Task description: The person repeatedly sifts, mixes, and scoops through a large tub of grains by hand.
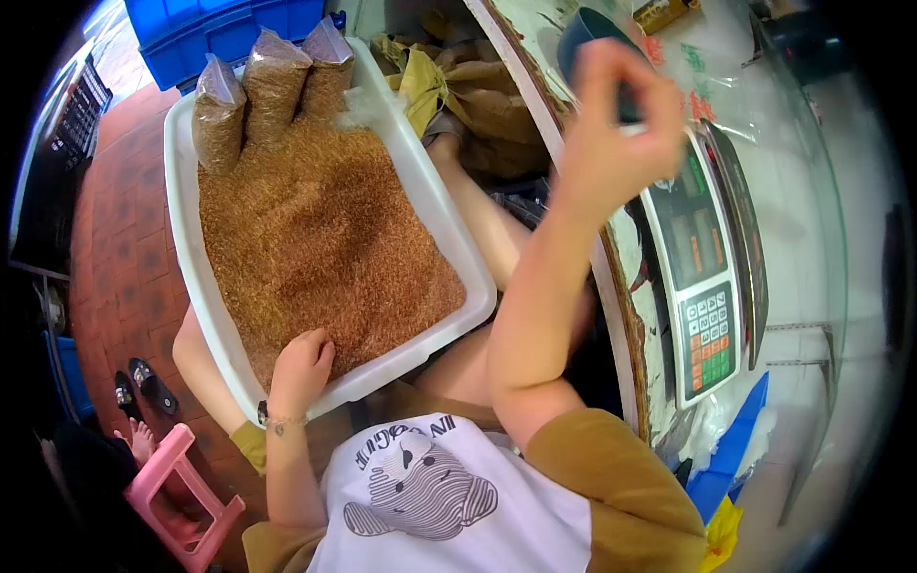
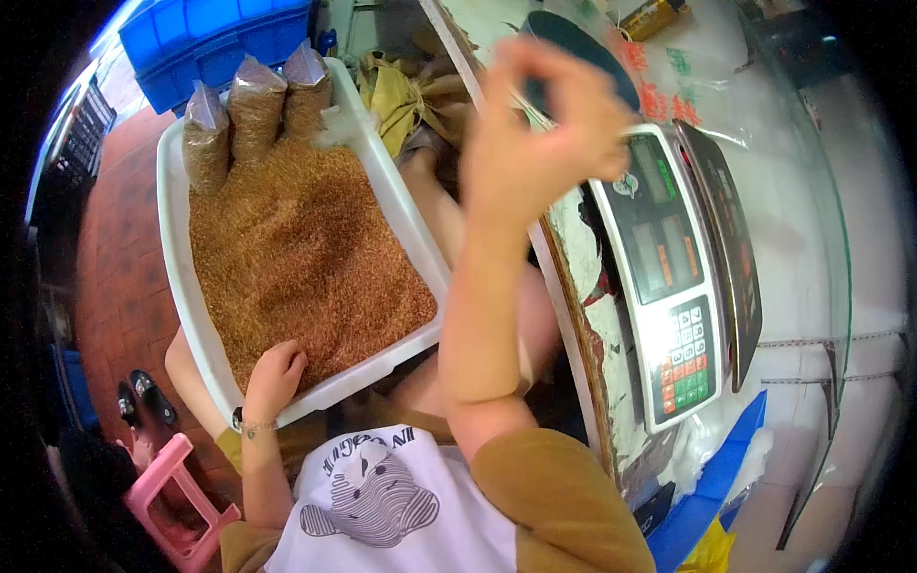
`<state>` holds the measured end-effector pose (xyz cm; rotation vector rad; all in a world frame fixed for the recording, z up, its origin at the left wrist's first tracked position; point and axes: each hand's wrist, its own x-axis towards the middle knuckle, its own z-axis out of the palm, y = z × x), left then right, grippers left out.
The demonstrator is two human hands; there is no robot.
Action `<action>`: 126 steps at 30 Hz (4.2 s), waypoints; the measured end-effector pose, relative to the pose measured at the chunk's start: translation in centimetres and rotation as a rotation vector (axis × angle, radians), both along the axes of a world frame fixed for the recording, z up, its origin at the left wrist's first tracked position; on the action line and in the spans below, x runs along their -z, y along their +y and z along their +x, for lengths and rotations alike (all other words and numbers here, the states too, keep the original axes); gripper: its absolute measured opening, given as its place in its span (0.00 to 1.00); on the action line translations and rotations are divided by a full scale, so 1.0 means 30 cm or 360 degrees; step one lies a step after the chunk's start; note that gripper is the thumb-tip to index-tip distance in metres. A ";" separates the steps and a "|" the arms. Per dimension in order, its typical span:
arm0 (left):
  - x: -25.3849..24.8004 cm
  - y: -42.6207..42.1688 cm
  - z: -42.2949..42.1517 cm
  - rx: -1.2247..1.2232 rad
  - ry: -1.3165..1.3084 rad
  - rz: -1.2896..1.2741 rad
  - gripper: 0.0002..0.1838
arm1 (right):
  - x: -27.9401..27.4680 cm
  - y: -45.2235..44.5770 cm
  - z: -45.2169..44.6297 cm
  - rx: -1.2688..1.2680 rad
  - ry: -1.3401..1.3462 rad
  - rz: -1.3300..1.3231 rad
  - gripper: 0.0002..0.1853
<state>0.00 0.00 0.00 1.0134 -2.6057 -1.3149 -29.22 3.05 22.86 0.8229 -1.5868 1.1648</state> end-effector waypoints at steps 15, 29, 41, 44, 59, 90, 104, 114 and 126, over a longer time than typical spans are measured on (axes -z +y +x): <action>-0.006 0.012 -0.030 -0.0031 0.0088 0.0075 0.08 | 0.046 -0.001 -0.093 -0.0107 0.0009 0.0026 0.08; 0.005 -0.029 -0.058 -0.0051 -0.0160 0.0144 0.07 | 0.799 -0.307 0.037 -0.1028 -0.0731 0.0873 0.06; 0.009 -0.059 -0.099 -0.0093 -0.0181 0.0257 0.06 | 0.922 -0.297 -0.004 -0.0685 -0.0868 0.1346 0.11; 0.012 -0.065 -0.104 -0.0098 -0.0167 0.0275 0.06 | 0.944 -0.287 -0.001 -0.0655 -0.0814 0.1543 0.15; 0.018 -0.083 -0.086 -0.0056 -0.0135 0.0209 0.06 | 0.924 -0.302 0.067 -0.0868 -0.0968 0.1664 0.17; 0.031 -0.049 -0.051 -0.0037 -0.0099 0.0056 0.07 | 1.080 -0.315 0.306 -0.1039 -0.0542 0.1832 0.36; 0.029 -0.039 -0.047 -0.0024 -0.0123 -0.0057 0.09 | 1.005 -0.361 0.555 -0.1855 0.0081 0.2166 0.38; 0.046 -0.029 -0.045 0.0048 -0.0113 0.0034 0.16 | 0.983 -0.258 0.609 -0.2606 -0.0601 0.2178 0.37; -0.011 -0.071 -0.076 0.0163 -0.0039 0.0915 0.13 | 0.784 -0.343 0.469 -0.2788 -0.1097 0.3772 0.36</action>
